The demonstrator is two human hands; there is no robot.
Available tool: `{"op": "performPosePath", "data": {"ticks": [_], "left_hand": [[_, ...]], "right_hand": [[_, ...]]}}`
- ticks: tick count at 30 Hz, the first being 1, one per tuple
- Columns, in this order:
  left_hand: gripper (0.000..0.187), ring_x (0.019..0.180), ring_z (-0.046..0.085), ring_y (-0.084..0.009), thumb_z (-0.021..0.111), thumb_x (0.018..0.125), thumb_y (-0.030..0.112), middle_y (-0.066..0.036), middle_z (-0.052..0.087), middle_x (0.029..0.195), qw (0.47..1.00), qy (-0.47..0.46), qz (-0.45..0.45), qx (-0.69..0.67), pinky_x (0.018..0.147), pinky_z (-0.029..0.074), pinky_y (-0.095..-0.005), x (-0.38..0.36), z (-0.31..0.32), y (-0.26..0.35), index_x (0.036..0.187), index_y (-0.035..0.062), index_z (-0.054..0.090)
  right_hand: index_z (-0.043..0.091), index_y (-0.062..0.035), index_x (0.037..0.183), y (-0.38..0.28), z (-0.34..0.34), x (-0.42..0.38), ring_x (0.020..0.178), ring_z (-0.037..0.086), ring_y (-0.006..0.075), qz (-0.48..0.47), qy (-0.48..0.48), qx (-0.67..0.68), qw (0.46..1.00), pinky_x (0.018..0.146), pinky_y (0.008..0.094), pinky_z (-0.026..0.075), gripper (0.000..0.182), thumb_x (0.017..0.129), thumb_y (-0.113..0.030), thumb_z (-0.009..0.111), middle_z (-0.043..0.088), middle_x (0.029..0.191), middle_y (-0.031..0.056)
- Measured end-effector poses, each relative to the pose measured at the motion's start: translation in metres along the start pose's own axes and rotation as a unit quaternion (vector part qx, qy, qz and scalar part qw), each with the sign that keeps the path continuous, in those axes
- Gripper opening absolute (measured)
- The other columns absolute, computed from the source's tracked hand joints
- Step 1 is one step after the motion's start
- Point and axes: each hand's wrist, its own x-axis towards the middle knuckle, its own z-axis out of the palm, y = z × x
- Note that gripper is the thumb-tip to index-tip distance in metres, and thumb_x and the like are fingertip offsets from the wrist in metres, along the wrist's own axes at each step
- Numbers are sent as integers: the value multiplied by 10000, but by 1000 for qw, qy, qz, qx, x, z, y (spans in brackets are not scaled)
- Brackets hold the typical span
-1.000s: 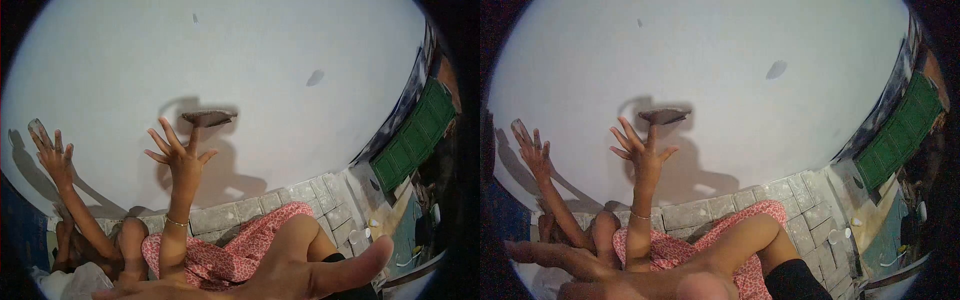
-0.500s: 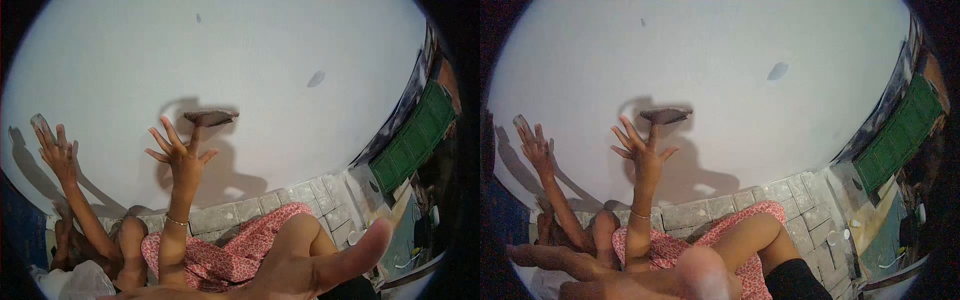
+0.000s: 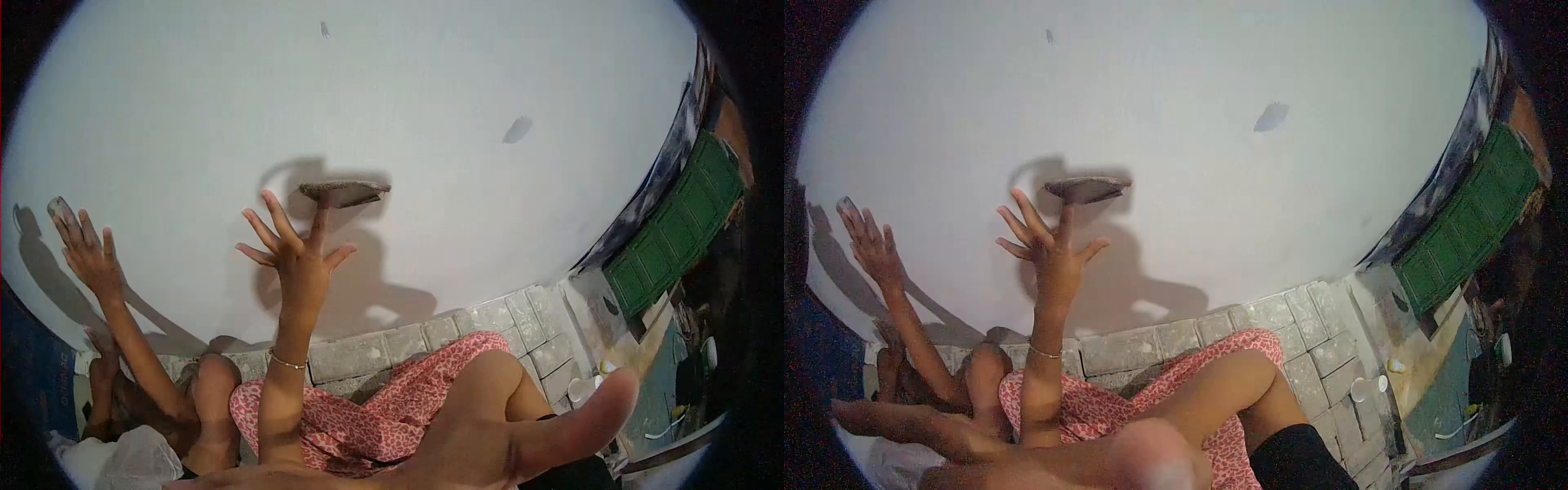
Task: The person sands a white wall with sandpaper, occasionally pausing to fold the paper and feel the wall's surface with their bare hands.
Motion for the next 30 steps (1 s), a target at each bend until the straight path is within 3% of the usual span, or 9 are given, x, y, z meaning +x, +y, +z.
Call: {"op": "performPosePath", "data": {"ticks": [12,17,21,24,25,26,28,29,30], "left_hand": [[1022,1348,-109,-501,766,559,515,-213,-67,1510,1000,-2,0,20,905,-82,-772,-1,0,0,1396,515,180],[875,1361,-70,-474,697,668,530,-197,-44,1514,991,16,-12,131,951,-40,-744,-6,20,-24,1411,431,244],[778,1379,-19,-434,604,765,526,-174,24,1520,992,50,-22,116,971,-48,-724,-6,28,-24,1432,367,236],[712,1392,20,-405,535,838,522,-157,75,1525,995,41,-17,84,986,-54,-709,-7,24,-15,1449,319,231],[778,1370,-61,-467,677,722,518,-194,22,1521,999,-13,-3,29,940,-101,-737,-3,-4,-1,1398,432,301],[778,1370,-61,-467,677,722,518,-194,22,1521,999,-12,-4,31,940,-101,-737,-3,-1,-2,1398,432,301],[852,1364,-82,-474,708,631,567,-218,-12,1513,996,45,34,70,929,-105,-745,-3,7,-5,1384,428,335],[852,1364,-82,-474,708,631,567,-218,-12,1513,996,48,33,70,929,-105,-745,-3,7,-5,1384,428,335],[848,1366,-83,-469,686,631,588,-210,-18,1516,998,34,26,56,923,-104,-750,-3,4,-4,1385,424,335]], "right_hand": [[367,-41,1353,-1,-7,1,1344,261,264,17,20,13,1000,1075,442,206,971,804,-770,36,262,1427,254],[227,-31,1434,-16,-44,-2,1368,202,212,63,238,45,968,1077,390,219,1017,786,-790,30,180,1479,227],[301,-14,1397,-26,-62,-6,1361,209,228,135,307,-20,942,1064,389,234,997,805,-771,34,172,1486,213],[472,-41,1206,-22,-91,-23,1253,385,236,87,317,-103,939,1026,401,290,561,929,-512,342,380,1394,144],[508,-57,1129,-21,-110,-35,1207,442,232,94,316,-178,927,1011,410,305,378,950,-385,456,455,1345,115],[508,-57,1129,-19,-121,-40,1207,442,232,95,314,-177,928,1011,410,305,378,950,-385,456,455,1345,115],[560,-51,1043,-18,-142,-45,1135,518,216,-71,275,-621,730,941,375,355,192,888,-161,584,586,1179,94],[560,-51,1043,-21,-158,-47,1135,518,216,-72,273,-622,730,941,375,355,192,888,-161,584,586,1179,94],[551,-58,1098,-28,-175,-49,1154,510,215,-87,163,-788,588,958,381,340,283,846,-168,617,567,1217,90]]}}
